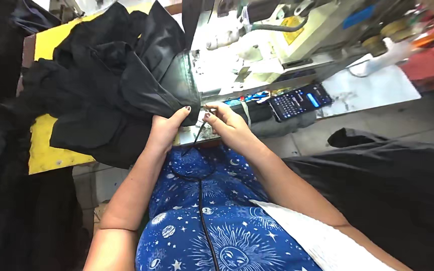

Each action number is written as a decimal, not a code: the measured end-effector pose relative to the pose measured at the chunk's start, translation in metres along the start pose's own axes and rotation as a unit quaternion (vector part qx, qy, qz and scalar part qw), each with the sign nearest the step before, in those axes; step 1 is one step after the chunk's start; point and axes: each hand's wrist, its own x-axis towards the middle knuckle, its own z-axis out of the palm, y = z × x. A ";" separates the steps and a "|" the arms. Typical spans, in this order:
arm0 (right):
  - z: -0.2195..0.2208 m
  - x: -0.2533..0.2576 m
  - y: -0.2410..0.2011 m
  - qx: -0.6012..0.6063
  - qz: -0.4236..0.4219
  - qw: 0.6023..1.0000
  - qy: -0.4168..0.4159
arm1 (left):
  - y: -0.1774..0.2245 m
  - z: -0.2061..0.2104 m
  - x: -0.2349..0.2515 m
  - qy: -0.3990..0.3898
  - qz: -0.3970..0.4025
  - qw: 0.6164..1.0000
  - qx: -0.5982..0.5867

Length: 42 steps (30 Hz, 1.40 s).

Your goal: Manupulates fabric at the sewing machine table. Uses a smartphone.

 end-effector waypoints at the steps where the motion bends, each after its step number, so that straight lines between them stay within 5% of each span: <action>1: 0.000 -0.003 -0.002 -0.054 -0.027 0.998 0.020 | 0.001 0.000 0.001 0.002 -0.002 1.000 0.004; 9: 0.009 -0.002 -0.008 -0.151 -0.150 0.971 0.106 | 0.004 0.000 -0.001 0.013 -0.019 0.999 0.026; 42: 0.002 0.026 -0.009 -0.146 -0.109 0.978 0.102 | 0.016 0.010 0.027 0.005 0.014 0.994 0.111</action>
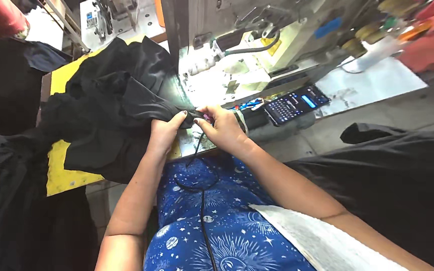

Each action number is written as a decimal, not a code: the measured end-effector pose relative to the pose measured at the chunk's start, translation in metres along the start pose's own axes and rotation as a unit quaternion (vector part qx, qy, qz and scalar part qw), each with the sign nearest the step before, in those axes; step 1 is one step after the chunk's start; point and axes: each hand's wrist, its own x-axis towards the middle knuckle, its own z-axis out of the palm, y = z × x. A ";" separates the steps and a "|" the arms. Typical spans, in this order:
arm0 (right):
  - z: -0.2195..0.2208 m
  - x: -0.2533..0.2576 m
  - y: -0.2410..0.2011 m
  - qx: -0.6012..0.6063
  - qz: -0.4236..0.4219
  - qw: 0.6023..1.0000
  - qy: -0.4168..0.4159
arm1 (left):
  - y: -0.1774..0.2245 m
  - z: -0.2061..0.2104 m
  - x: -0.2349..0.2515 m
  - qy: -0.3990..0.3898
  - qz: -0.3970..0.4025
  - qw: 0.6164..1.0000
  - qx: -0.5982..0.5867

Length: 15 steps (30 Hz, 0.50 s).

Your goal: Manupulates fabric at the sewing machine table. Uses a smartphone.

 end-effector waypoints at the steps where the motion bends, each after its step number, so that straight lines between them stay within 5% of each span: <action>1: 0.000 0.000 0.000 0.000 -0.001 1.000 0.000 | 0.001 0.001 0.000 0.003 -0.002 1.000 0.000; 15: 0.001 -0.007 -0.004 -0.013 -0.007 1.000 0.021 | 0.000 0.001 -0.002 0.001 0.001 1.000 0.000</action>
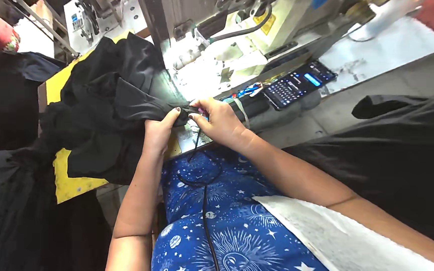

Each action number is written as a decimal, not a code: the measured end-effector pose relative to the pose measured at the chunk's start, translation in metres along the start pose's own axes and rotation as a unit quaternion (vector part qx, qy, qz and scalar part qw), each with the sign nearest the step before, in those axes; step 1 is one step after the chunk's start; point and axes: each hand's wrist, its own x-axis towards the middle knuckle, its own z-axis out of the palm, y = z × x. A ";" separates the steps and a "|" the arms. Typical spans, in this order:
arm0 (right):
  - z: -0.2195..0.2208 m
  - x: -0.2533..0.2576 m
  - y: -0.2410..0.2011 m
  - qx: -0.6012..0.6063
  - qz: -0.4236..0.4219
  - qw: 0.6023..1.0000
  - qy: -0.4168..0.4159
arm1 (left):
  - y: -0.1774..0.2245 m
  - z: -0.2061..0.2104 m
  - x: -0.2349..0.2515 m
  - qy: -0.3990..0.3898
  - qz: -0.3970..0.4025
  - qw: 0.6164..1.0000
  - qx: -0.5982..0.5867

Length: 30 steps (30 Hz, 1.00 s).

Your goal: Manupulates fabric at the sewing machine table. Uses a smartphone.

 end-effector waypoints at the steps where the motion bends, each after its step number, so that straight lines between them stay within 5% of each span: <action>1: 0.000 0.000 -0.001 -0.003 0.000 1.000 0.002 | 0.000 0.000 0.000 0.001 0.000 1.000 0.000; 11: 0.009 0.001 0.005 0.026 -0.031 0.999 0.033 | -0.001 0.002 -0.001 0.003 0.009 1.000 -0.002; 16: 0.015 0.004 0.012 0.132 -0.144 0.979 0.056 | -0.003 0.005 0.000 0.016 0.015 0.999 0.030; 30: 0.013 0.006 0.016 0.124 -0.033 0.991 0.044 | 0.004 0.001 -0.003 0.016 -0.006 0.999 0.040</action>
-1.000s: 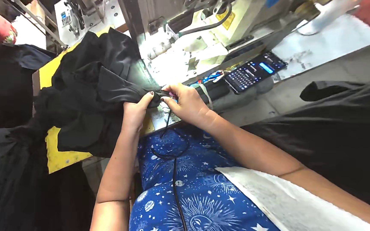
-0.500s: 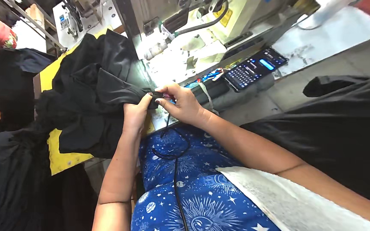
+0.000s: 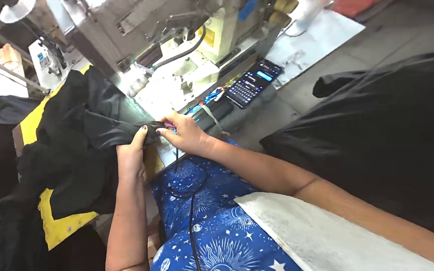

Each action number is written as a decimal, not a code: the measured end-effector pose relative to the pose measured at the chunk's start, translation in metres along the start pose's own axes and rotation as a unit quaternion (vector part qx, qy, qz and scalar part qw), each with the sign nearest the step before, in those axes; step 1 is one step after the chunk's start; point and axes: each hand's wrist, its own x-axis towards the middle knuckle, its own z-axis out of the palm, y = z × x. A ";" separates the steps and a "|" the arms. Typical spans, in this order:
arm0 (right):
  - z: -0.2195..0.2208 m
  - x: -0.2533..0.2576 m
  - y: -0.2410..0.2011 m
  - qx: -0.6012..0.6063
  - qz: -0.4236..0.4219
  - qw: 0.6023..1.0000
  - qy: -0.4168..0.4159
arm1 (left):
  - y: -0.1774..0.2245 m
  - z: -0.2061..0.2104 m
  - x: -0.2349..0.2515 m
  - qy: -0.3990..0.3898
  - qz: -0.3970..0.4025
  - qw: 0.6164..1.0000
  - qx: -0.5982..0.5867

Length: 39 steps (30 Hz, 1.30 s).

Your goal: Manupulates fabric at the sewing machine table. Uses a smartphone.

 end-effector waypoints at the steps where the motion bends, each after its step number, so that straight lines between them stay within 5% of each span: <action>1: 0.000 0.000 -0.004 0.010 0.004 1.000 0.014 | 0.001 -0.001 0.000 0.004 0.001 1.000 -0.002; 11: 0.007 0.017 -0.018 0.157 0.171 0.972 0.039 | -0.003 -0.005 -0.004 -0.022 0.026 0.999 -0.018; 39: 0.003 0.005 -0.013 0.200 0.155 0.968 0.006 | -0.012 0.000 -0.011 -0.013 0.014 0.999 -0.038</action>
